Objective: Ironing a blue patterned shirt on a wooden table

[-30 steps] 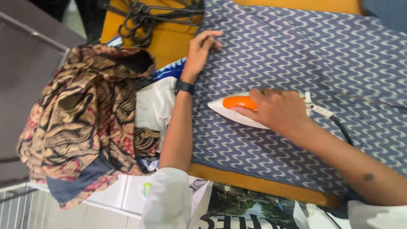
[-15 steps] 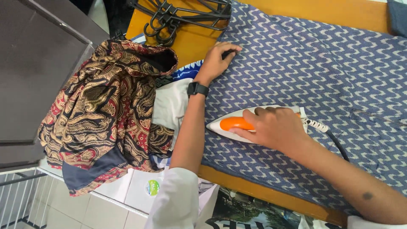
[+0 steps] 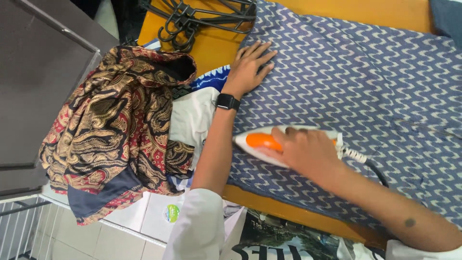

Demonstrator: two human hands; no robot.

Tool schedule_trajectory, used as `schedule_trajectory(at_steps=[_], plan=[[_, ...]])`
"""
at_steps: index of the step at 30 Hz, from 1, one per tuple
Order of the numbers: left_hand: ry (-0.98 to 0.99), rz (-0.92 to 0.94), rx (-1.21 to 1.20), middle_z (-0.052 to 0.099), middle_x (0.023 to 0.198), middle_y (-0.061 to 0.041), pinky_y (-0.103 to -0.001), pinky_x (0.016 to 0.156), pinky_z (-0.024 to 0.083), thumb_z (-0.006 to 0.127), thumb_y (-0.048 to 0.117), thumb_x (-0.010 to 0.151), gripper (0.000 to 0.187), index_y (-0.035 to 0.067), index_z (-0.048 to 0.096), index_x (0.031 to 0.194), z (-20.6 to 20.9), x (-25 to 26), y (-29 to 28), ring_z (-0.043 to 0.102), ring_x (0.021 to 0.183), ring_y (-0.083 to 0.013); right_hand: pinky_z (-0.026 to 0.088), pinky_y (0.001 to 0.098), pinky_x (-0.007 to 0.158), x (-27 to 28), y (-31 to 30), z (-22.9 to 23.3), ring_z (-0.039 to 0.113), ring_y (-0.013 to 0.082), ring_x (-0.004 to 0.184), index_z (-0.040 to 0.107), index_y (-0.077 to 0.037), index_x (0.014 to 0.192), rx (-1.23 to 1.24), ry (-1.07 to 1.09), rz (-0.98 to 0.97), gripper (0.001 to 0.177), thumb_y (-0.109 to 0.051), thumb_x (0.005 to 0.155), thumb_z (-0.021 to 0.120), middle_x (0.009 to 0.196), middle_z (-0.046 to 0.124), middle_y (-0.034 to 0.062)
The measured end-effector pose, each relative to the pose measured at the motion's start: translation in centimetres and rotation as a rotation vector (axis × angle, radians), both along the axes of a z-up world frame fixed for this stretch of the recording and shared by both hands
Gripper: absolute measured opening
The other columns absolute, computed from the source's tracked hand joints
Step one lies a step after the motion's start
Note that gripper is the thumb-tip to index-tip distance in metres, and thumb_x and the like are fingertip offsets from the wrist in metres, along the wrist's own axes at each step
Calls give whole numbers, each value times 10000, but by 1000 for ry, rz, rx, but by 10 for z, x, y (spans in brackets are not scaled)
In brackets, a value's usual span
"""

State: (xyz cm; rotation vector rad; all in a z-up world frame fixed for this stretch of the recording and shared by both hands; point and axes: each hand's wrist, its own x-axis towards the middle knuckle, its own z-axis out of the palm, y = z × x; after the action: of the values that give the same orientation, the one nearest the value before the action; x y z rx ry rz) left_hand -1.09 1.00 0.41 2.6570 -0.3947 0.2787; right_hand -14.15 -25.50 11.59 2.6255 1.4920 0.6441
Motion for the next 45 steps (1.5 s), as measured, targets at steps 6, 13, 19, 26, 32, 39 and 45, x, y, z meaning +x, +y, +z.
schedule_trajectory(at_steps=[6, 13, 19, 26, 32, 39, 45], plan=[[-133, 8, 128, 487, 1571, -51, -529, 1167, 313, 507, 377, 1085, 410, 226, 607, 1452, -4, 5, -3, 415, 1460, -338, 286, 296, 343, -37, -47, 6, 462, 140, 330, 566, -210, 796, 56, 107, 41, 668, -865, 926, 585, 495, 504, -36], [-141, 65, 94, 613, 1436, -177, -571, 1151, 334, 637, 316, 1035, 362, 123, 691, 1337, 18, -4, -32, 501, 1387, -400, 545, 361, 493, -32, -168, 3, 720, 264, 537, 687, -182, 862, 85, 249, -112, 550, -732, 842, 671, 590, 669, 77], [-26, 79, 141, 478, 1589, -187, -587, 1209, 248, 585, 527, 1037, 607, 127, 577, 1494, 30, -10, -36, 392, 1485, -395, 562, 336, 574, -28, -284, 10, 746, 247, 615, 695, -205, 808, 25, 304, -306, 511, -710, 759, 753, 606, 698, 58], [129, 128, 153, 349, 1672, -160, -558, 1259, 129, 524, 696, 986, 819, 137, 472, 1581, 42, -14, -44, 268, 1549, -364, 527, 293, 639, -21, -341, 1, 725, 212, 658, 681, -250, 787, 34, 292, -615, 451, -701, 792, 695, 652, 709, 10], [40, 131, 163, 417, 1626, -179, -568, 1241, 196, 561, 674, 986, 788, 139, 500, 1561, 31, -13, -39, 328, 1519, -378, 546, 313, 623, -7, -277, 4, 740, 217, 659, 689, -224, 805, 76, 250, -521, 448, -671, 806, 724, 700, 738, 32], [-62, 146, 92, 468, 1589, -140, -558, 1233, 238, 624, 647, 970, 698, 204, 565, 1507, 4, -4, -26, 389, 1492, -362, 559, 319, 586, 17, -150, -9, 737, 204, 642, 633, -219, 803, 105, 87, -229, 492, -708, 830, 683, 670, 690, 14], [-60, 136, -53, 540, 1536, -132, -568, 1235, 286, 585, 599, 1010, 587, 238, 593, 1473, 0, 0, -20, 442, 1469, -367, 544, 362, 519, 25, -40, -10, 715, 242, 567, 654, -197, 866, 193, 63, -168, 539, -735, 875, 634, 646, 663, 51]])
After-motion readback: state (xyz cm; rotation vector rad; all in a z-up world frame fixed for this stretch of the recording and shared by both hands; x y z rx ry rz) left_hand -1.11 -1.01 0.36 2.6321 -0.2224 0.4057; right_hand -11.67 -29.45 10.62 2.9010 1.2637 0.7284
